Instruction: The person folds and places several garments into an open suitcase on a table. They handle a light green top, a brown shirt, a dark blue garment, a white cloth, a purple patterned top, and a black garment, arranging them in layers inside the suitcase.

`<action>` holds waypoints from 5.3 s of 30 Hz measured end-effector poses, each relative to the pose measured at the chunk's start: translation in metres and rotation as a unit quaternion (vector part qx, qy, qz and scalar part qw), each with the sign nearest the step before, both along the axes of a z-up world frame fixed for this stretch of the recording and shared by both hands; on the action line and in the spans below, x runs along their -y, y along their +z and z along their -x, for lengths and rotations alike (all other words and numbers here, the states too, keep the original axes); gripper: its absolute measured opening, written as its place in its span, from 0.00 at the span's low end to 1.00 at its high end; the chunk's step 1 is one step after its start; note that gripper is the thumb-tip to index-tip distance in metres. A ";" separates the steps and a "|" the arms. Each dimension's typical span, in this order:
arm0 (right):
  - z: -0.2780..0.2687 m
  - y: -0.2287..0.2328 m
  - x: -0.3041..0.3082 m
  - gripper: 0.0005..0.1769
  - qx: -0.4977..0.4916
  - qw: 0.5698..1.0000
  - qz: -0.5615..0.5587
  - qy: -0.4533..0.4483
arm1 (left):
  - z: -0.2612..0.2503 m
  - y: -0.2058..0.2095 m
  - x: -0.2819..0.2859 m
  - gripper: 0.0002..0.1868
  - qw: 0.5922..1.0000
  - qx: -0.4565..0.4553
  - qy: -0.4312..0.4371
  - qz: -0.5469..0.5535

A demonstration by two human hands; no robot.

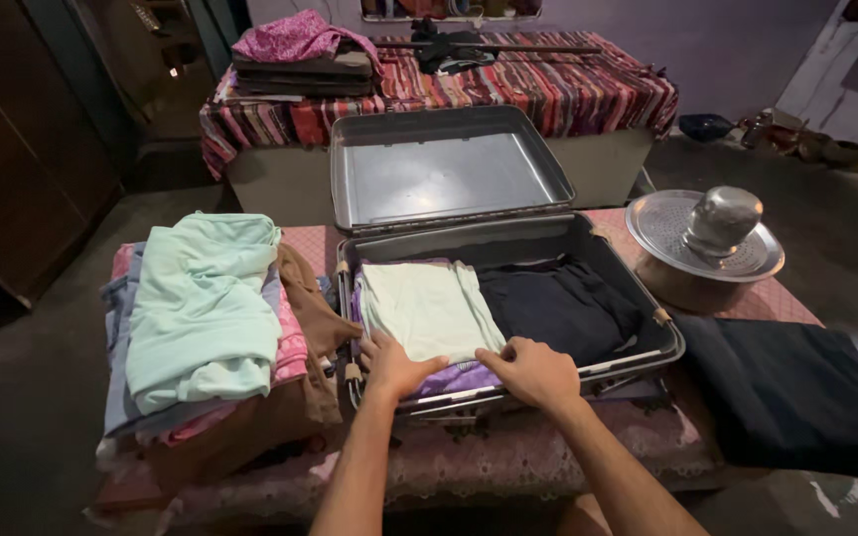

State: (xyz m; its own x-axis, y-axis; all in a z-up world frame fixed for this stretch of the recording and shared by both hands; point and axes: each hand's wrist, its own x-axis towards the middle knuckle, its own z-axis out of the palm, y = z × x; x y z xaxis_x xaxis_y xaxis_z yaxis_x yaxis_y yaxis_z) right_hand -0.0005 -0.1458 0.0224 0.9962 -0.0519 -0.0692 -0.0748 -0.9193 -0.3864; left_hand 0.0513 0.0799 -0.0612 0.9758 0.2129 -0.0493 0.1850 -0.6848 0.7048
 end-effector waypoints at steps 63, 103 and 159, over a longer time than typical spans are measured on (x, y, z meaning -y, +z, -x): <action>-0.108 -0.063 -0.078 0.26 0.219 0.961 -0.055 0.159 | -0.005 0.025 0.003 0.28 0.931 0.239 -0.012 0.275; -0.028 0.206 0.092 0.22 0.011 0.911 -0.401 0.099 | 0.023 0.154 0.044 0.22 0.880 0.168 -0.171 0.411; -0.016 -0.112 0.417 0.48 0.142 0.974 0.160 -0.079 | 0.024 -0.017 0.448 0.48 0.875 0.206 -0.419 -0.131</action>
